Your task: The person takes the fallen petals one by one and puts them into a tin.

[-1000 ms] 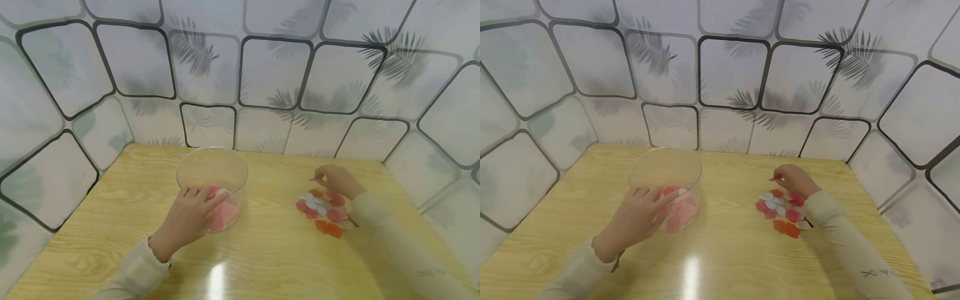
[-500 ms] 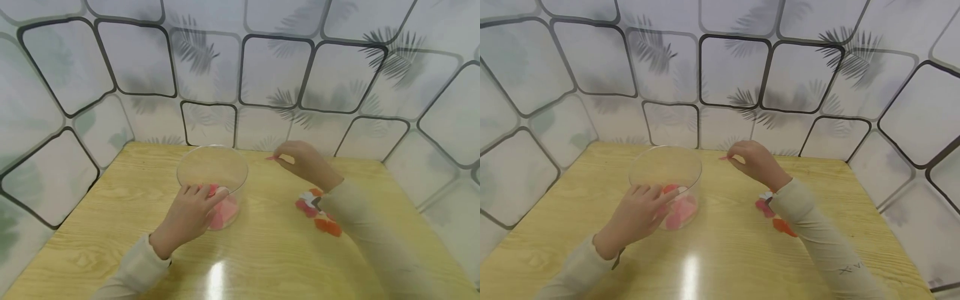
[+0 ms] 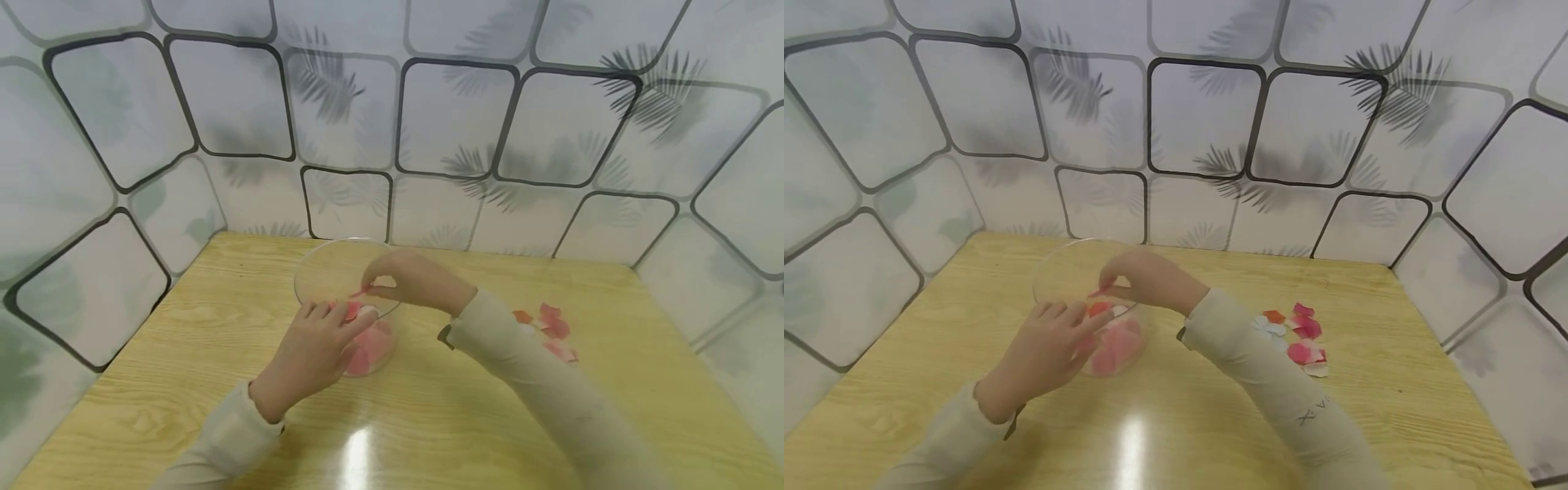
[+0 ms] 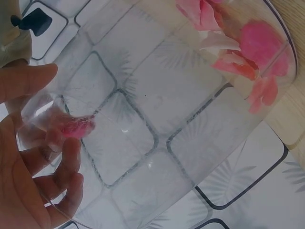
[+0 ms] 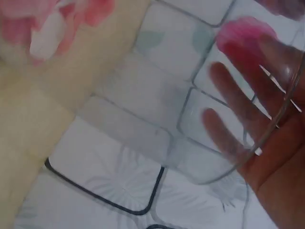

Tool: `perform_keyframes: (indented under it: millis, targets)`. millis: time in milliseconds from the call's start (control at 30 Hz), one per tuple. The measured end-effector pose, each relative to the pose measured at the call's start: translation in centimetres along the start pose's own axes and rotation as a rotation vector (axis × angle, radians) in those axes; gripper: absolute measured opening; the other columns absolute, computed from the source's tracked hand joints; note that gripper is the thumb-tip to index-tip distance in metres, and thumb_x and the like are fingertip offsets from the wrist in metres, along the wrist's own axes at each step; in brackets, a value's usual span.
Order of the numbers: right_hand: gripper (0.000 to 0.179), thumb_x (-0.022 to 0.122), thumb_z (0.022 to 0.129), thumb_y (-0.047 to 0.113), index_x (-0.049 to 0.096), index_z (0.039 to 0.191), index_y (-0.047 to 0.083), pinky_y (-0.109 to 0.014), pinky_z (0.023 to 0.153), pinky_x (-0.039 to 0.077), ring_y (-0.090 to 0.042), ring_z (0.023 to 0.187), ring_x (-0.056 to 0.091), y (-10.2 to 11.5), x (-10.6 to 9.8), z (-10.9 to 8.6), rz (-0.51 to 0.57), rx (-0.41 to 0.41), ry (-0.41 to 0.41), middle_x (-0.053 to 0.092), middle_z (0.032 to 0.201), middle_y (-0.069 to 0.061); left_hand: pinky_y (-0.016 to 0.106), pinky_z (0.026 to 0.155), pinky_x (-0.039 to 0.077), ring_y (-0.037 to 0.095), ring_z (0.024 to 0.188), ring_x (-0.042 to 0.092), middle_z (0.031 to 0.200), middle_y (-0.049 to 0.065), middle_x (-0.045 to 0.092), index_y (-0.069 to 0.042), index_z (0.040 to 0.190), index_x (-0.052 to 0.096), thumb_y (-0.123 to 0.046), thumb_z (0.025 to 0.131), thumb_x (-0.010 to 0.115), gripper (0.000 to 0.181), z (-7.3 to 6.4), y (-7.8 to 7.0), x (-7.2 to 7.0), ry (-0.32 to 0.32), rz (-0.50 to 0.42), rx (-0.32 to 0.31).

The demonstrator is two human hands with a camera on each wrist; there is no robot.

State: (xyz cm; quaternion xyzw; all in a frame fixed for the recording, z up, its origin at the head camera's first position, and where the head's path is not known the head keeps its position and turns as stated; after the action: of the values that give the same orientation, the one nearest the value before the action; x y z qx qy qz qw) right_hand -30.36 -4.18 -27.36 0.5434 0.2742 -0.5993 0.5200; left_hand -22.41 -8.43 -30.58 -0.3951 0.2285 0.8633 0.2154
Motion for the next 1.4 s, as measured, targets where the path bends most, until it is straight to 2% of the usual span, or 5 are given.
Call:
perform_keyframes:
  millis: [200,467,767,1167,1400]
  targets:
    - [0.023,0.059,0.091,0.019,0.068,0.11,0.009,-0.031,0.093,0.05,-0.013,0.101,0.065,-1.4,2.4,-0.2,0.207,0.107,0.188,0.07,0.11,-0.002,0.034,0.065,0.044,0.023,0.067,0.056,0.084,0.003,0.061,-0.025,0.112,0.055,-0.019,0.069,0.076,0.048,0.1,-0.2,0.1,-0.009,-0.015,0.006]
    - [0.024,0.058,0.092,0.02,0.066,0.114,0.014,-0.035,0.096,0.047,-0.012,0.105,0.064,-3.7,-1.5,-3.1,0.156,0.221,-0.097,0.071,0.106,0.003,0.033,0.063,0.043,0.022,0.063,0.054,0.077,0.001,0.056,-0.026,0.111,0.052,-0.019,0.065,0.077,0.053,0.2,-0.4,0.2,-0.006,0.028,0.022]
    - [0.016,0.069,0.081,0.002,0.071,0.095,0.008,-0.037,0.085,0.052,-0.02,0.096,0.068,-6.3,-6.5,-11.5,-0.063,0.202,-0.366,0.073,0.1,-0.005,0.034,0.064,0.042,0.023,0.064,0.053,0.079,0.001,0.056,-0.025,0.112,0.053,-0.02,0.066,0.076,0.052,0.1,-0.1,0.1,0.006,0.027,0.011]
    - [0.019,0.069,0.078,0.004,0.068,0.098,0.0,-0.031,0.066,0.054,-0.019,0.072,0.064,-14.8,-0.8,-23.4,-0.135,0.528,-0.043,0.072,0.092,-0.011,0.035,0.065,0.044,0.025,0.065,0.053,0.082,0.001,0.056,-0.025,0.113,0.053,-0.021,0.066,0.077,0.052,0.0,0.0,0.1,-0.006,-0.004,0.001]
    - [0.012,0.067,0.078,0.002,0.07,0.09,0.003,-0.041,0.073,0.053,-0.023,0.076,0.066,-17.3,1.5,-25.4,-0.167,0.499,-0.015,0.072,0.087,-0.008,0.035,0.063,0.042,0.024,0.064,0.052,0.08,0.001,0.055,-0.025,0.112,0.053,-0.018,0.066,0.075,0.051,0.0,0.1,0.0,-0.022,-0.001,-0.001]
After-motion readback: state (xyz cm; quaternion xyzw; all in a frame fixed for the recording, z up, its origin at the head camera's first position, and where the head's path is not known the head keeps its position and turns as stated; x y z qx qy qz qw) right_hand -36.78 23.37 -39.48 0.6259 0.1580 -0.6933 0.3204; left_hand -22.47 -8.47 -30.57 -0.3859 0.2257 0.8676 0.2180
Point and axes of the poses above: each hand's wrist, its own z-axis towards the middle knuckle, its own x-axis out of the palm, y = z × x, the point moved 10 cm from there along z, towards the middle knuckle
